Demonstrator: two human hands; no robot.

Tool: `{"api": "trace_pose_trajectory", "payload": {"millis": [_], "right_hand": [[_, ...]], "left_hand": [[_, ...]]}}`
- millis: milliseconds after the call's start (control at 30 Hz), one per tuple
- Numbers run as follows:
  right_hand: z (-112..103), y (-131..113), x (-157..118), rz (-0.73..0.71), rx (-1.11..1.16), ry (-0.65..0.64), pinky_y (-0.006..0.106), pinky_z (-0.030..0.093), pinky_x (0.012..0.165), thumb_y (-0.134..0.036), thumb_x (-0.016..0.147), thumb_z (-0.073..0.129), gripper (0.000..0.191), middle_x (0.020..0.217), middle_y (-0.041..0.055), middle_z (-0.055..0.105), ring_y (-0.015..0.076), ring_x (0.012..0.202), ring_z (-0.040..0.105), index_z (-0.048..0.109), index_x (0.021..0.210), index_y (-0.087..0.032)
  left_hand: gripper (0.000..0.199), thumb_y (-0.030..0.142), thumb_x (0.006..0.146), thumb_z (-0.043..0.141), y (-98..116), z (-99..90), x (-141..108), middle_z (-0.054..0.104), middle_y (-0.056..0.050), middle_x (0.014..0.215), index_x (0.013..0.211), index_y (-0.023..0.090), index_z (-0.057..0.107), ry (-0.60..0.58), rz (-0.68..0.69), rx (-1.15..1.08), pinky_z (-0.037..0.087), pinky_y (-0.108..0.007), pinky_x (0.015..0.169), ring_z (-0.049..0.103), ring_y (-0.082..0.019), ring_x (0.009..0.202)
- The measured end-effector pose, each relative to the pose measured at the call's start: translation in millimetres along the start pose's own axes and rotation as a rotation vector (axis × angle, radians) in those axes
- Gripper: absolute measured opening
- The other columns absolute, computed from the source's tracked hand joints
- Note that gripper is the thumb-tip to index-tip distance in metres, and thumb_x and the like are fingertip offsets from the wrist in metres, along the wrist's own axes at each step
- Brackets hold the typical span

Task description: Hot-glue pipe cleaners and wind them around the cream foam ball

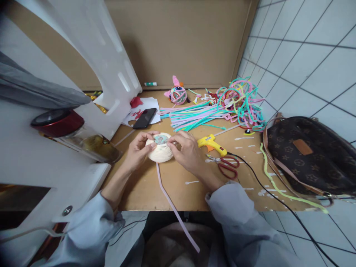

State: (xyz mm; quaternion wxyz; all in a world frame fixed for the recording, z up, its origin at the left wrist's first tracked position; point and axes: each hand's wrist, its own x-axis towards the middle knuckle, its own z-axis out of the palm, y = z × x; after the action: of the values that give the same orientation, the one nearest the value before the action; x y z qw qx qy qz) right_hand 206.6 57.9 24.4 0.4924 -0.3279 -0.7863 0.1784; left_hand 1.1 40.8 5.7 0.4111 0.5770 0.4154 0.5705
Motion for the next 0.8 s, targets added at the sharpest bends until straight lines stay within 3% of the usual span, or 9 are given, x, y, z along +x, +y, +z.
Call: {"api": "trace_pose_trajectory", "payload": {"millis": [400,600,700,800], "right_hand": [[3.6,0.0,-2.5,0.103,-0.060,-0.040,0.027,0.046,0.067,-0.016,0.086,0.061,0.010,0.079,0.0020,0.063,0.0148,0.071,0.060,0.068,0.080,-0.019],[4.1,-3.6,0.1,0.187,0.207,0.007,0.025,0.046,0.063,-0.024,0.085,0.063,0.009,0.076,0.0009,0.065,0.0132,0.068,0.059,0.070,0.082,-0.019],[-0.3,-6.7,4.2,0.248,0.392,-0.032,0.026,0.048,0.064,-0.036,0.088,0.063,0.018,0.078,0.0009,0.069,0.0141,0.069,0.061,0.070,0.086,-0.019],[-12.2,-2.5,10.3,0.292,0.383,0.032,0.027,0.049,0.068,-0.047,0.091,0.058,0.030,0.079,0.0013,0.069,0.0152,0.073,0.062,0.070,0.086,-0.019]], "left_hand": [[0.039,0.045,0.073,0.083,1.8,1.0,-0.2,0.067,-0.011,0.123,0.086,0.020,0.056,-0.001,-0.010,-0.005,0.051,-0.035,0.093,0.063,-0.025,0.114],[0.038,0.045,0.074,0.082,0.6,0.3,0.2,0.068,-0.011,0.124,0.087,0.020,0.056,0.001,-0.019,-0.015,0.051,-0.035,0.089,0.063,-0.025,0.112],[0.038,0.045,0.073,0.083,0.1,0.0,0.6,0.068,-0.011,0.124,0.087,0.020,0.057,0.009,-0.022,-0.031,0.051,-0.033,0.087,0.064,-0.025,0.111],[0.040,0.046,0.070,0.085,-0.4,-0.6,1.1,0.069,-0.011,0.122,0.085,0.020,0.058,0.023,-0.022,-0.052,0.050,-0.032,0.086,0.064,-0.025,0.112]]}}
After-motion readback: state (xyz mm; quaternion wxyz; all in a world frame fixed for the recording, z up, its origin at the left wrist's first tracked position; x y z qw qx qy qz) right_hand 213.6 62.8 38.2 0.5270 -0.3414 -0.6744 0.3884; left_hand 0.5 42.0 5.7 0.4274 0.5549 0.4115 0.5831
